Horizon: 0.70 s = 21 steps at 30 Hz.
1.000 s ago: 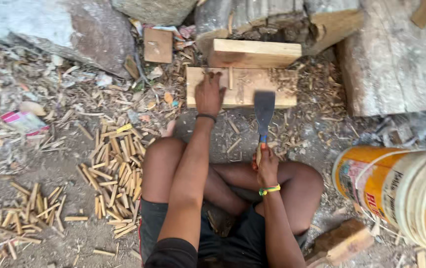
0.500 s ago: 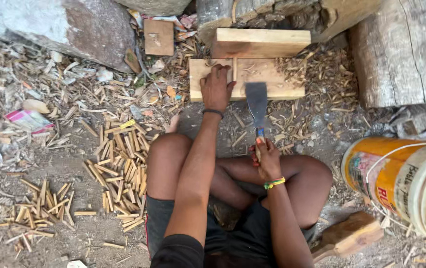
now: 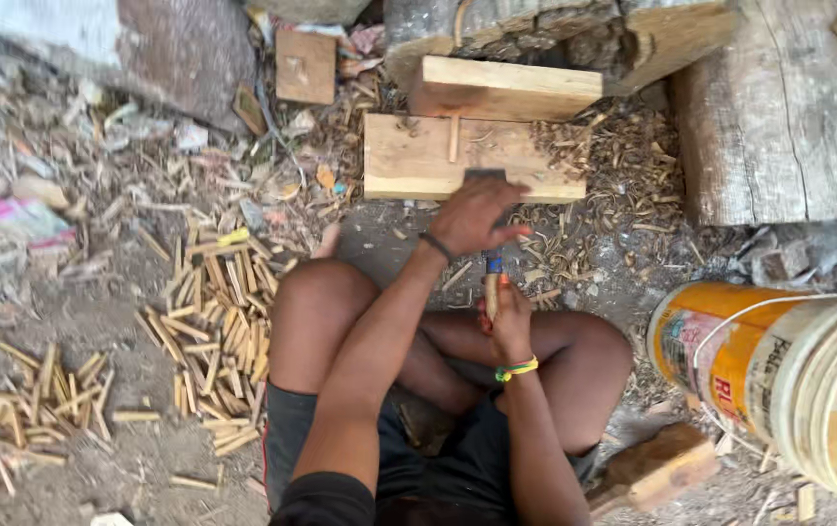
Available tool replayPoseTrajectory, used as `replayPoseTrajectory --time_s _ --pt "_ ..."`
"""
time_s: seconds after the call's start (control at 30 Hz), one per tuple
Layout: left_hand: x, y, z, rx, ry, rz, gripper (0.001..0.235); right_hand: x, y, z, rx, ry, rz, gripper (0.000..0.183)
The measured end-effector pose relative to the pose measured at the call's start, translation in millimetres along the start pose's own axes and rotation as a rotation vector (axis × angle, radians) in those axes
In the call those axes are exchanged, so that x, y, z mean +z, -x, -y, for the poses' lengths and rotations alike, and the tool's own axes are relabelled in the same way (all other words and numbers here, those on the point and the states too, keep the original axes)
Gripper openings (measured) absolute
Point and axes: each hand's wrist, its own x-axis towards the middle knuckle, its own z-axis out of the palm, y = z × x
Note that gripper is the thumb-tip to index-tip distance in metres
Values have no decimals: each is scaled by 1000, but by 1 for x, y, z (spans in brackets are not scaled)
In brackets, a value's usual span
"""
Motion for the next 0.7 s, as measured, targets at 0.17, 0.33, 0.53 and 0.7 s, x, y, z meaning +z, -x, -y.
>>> replayPoseTrajectory --time_s 0.17,0.33,0.53,0.7 --pt "13 3 -9 70 51 94 52 4 5 9 -5 -47 50 41" --pt "16 0 -5 70 51 140 41 11 12 17 34 -41 37 42" --pt "11 0 0 98 23 84 42 17 9 20 42 -55 70 39" --pt "9 0 2 50 19 64 43 19 6 20 53 -24 67 37"
